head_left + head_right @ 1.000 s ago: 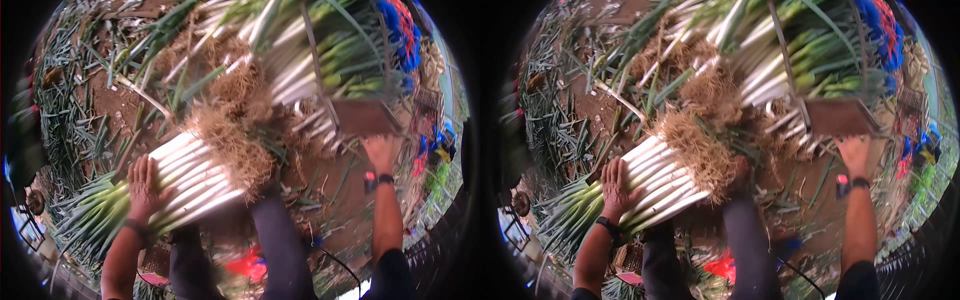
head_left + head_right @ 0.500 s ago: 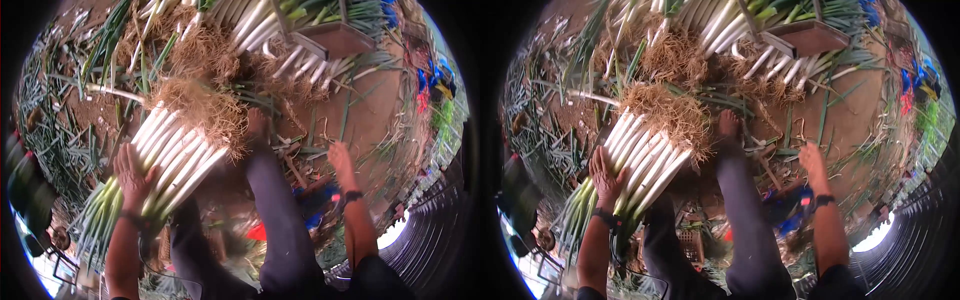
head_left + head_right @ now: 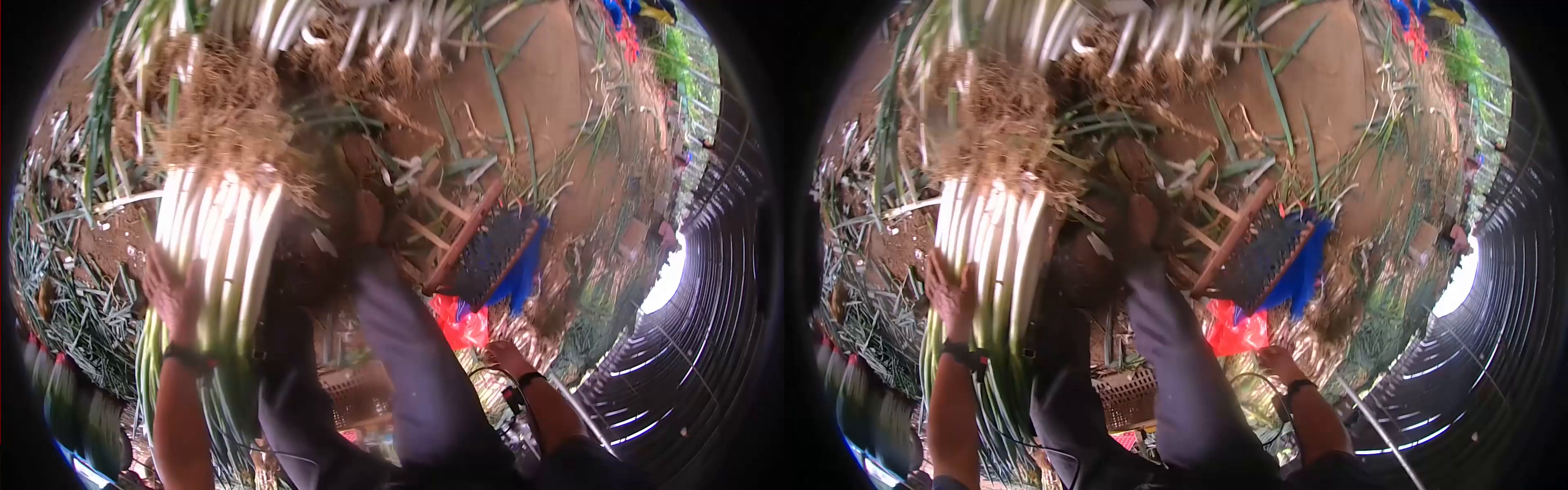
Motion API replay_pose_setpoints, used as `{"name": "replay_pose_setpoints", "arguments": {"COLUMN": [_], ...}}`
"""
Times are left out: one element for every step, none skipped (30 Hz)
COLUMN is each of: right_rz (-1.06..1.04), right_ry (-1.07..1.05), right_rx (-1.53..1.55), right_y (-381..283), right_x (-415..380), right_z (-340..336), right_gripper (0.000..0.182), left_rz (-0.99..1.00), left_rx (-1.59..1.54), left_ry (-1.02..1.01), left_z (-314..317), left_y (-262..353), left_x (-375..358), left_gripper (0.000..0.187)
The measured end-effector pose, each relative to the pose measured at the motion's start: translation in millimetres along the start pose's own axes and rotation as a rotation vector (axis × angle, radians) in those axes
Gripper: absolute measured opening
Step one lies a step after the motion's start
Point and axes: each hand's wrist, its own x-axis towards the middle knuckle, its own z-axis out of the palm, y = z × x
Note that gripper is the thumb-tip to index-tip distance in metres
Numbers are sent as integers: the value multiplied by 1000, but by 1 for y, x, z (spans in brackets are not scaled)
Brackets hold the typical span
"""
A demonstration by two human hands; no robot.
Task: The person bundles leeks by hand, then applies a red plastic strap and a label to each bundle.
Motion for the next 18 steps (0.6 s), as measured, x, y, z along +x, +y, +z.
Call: {"name": "replay_pose_setpoints", "arguments": {"right_rz": [-18, 20, 46, 68, 90, 85, 96, 97, 92, 88, 100, 33, -32, -16, 37, 91, 32, -20], "right_ry": [-2, 28, 55, 37, 18, -22, -22, 102, 223, 231, 231, 286, 341, 339, 355, 371, 465, 563], "right_rx": [-45, 4, 46, 75, 102, 174, 196, 232, 265, 313, 326, 339, 351, 360, 363, 368, 294, 210], "right_y": [25, 55, 59, 70, 79, 84, 90, 95, 96, 107, 119, 131, 132, 136, 129, 131, 158, 198], "right_x": [31, 45, 55, 65, 72, 81, 89, 99, 111, 134, 157, 182, 194, 202, 200, 206, 229, 262], "right_z": [10, 13, 25, 31, 34, 35, 40, 49, 54, 54, 57, 61, 66, 73, 81, 87, 85, 79], "right_gripper": [18, 18, 17, 16, 14, 15, 15, 14, 15, 20, 20, 22, 25, 25, 27, 30, 31, 32], "left_rz": [15, 30, 35, 65, 91, 97, 104, 140, 161, 161, 161, 183, 205, 218, 228, 276, 328, 379], "left_rx": [11, 18, 21, 6, -19, -40, -62, -70, -66, -103, -137, -140, -119, -143, -171, -148, 8, -70], "left_ry": [38, 49, 72, 73, 86, 82, 77, 67, 81, 80, 73, 91, 94, 98, 103, 143, 173, 204], "left_z": [5, 7, 10, 15, 15, 14, 12, 9, 12, 9, 6, 8, 13, 19, 18, 14, 29, 26], "left_y": [-5, -9, -13, -21, -24, -26, -25, -28, -33, -31, -31, -30, -39, -50, -50, -43, -78, -68], "left_x": [3, 4, 5, 9, 9, 8, 9, 11, 14, 15, 15, 16, 21, 22, 23, 23, 37, 34], "left_gripper": [95, 95, 95, 93, 92, 91, 90, 90, 89, 89, 89, 87, 84, 83, 81, 82, 78, 76]}}
